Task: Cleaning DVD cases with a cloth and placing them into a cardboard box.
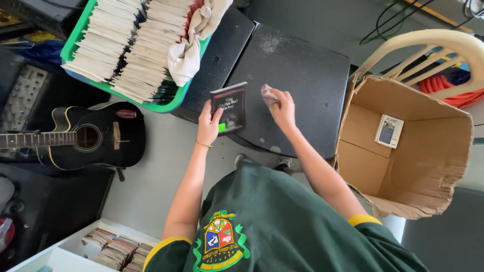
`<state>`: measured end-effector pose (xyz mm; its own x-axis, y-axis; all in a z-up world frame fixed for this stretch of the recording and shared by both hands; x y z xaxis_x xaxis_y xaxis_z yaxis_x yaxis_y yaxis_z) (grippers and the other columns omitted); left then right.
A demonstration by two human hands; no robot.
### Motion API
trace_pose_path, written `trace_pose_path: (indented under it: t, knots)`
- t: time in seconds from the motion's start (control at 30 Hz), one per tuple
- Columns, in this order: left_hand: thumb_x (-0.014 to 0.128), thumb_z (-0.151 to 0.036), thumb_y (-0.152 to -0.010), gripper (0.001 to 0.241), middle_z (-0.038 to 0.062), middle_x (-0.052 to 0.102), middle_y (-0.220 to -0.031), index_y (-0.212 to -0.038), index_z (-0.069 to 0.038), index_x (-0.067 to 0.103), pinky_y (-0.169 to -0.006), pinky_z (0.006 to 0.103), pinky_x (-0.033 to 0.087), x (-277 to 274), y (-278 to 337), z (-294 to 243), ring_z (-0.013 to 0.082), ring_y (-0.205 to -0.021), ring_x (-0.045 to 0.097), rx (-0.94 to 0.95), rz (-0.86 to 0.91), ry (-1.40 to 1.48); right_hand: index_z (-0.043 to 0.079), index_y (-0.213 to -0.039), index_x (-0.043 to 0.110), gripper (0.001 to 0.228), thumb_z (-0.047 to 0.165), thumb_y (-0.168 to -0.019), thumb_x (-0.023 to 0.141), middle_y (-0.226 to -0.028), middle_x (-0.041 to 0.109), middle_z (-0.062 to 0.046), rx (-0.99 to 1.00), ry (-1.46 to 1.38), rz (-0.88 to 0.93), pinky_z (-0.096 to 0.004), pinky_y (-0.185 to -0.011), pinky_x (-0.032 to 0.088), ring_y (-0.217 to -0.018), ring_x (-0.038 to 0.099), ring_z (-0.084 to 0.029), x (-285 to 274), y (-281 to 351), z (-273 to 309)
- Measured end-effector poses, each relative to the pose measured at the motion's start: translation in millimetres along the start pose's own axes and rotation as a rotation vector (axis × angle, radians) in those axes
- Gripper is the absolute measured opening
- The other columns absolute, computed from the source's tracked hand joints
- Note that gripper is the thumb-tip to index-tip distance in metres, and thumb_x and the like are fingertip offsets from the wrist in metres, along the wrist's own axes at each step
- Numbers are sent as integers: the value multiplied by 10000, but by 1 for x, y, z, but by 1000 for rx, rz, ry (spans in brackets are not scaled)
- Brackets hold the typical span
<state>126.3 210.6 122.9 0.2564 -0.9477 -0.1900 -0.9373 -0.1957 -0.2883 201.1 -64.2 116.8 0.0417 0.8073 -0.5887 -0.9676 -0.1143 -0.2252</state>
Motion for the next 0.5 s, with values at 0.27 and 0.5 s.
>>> trace_pose_path:
  t: [0.27,0.5]
  knots:
    - [563,-173,-1072,304,104,698,-1201,-1363,-182,475,-847,402,641,72,16,100,227,-992,712,-579,-77,925,162,-1274,671,482,-32,-833,668,-1068,619,-137,-228,-358,-105,-468,-924,490,-1001,632,-365,-10,14,62]
    - [644,-42,-997,429,82,716,-1084,-1384,-160,500,-819,305,636,96,28,111,161,-933,727,-606,-61,1052,137,-1161,745,595,-147,-666,577,-978,604,-148,-524,-272,148,-507,-837,535,-870,637,-437,-3,21,104]
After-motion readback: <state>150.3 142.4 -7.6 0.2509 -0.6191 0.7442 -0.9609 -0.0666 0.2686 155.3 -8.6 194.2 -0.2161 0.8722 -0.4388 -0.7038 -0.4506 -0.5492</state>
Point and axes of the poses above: each hand's wrist, its own y-axis away from the middle knuckle, its own x-axis out of the palm, z = x × y, the point moved 9 cm from there along -y, towards the middle knuckle
